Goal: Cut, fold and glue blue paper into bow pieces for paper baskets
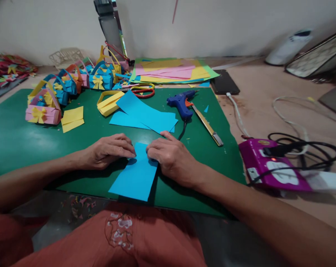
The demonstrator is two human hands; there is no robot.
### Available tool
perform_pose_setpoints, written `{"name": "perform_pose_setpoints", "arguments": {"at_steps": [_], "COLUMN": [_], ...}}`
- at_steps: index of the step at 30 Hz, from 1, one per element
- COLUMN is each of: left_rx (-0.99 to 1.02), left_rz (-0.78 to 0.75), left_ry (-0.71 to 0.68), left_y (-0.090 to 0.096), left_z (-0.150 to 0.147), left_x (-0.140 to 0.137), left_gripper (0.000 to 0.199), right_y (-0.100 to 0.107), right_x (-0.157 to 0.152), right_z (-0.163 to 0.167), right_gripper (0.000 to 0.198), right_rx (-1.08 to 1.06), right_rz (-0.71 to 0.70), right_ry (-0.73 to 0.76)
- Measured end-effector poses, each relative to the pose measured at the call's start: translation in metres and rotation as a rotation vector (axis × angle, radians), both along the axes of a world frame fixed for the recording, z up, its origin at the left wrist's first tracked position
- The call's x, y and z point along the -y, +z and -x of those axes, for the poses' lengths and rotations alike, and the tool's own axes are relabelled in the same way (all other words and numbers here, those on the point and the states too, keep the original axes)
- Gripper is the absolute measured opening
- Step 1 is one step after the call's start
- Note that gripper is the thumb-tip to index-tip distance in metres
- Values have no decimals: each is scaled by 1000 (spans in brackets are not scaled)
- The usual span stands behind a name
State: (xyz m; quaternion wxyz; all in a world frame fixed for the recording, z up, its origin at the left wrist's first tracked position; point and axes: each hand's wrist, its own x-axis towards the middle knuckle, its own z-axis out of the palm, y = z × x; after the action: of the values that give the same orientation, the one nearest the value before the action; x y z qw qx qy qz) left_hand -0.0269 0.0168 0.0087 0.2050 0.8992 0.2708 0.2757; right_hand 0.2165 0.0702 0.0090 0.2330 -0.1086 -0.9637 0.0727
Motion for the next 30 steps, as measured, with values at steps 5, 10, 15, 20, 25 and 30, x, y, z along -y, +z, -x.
{"name": "perform_pose_setpoints", "arguments": {"at_steps": [5,10,15,20,25,30], "left_rx": [-107,-148,-53,17,73,129], "left_rz": [-56,-63,-33,18,80,73], "left_ry": [1,29,86,119,139,202], "left_y": [2,4,6,5,2,1], "left_z": [-2,-5,-2,-1,-3,-4], "left_x": [1,3,1,0,5,7], "left_gripper": [25,24,25,25,33,44], "right_y": [1,4,2,1,5,10], "right_x": [0,3,-1,0,3,2], "right_z": [0,2,7,11,15,15], "right_gripper": [23,15,22,30,23,9], "right_rx": [20,9,-4,83,152,146], "right_rz": [48,132,172,190,194,344], "right_ry": [1,-53,-200,-249,-297,-254]}}
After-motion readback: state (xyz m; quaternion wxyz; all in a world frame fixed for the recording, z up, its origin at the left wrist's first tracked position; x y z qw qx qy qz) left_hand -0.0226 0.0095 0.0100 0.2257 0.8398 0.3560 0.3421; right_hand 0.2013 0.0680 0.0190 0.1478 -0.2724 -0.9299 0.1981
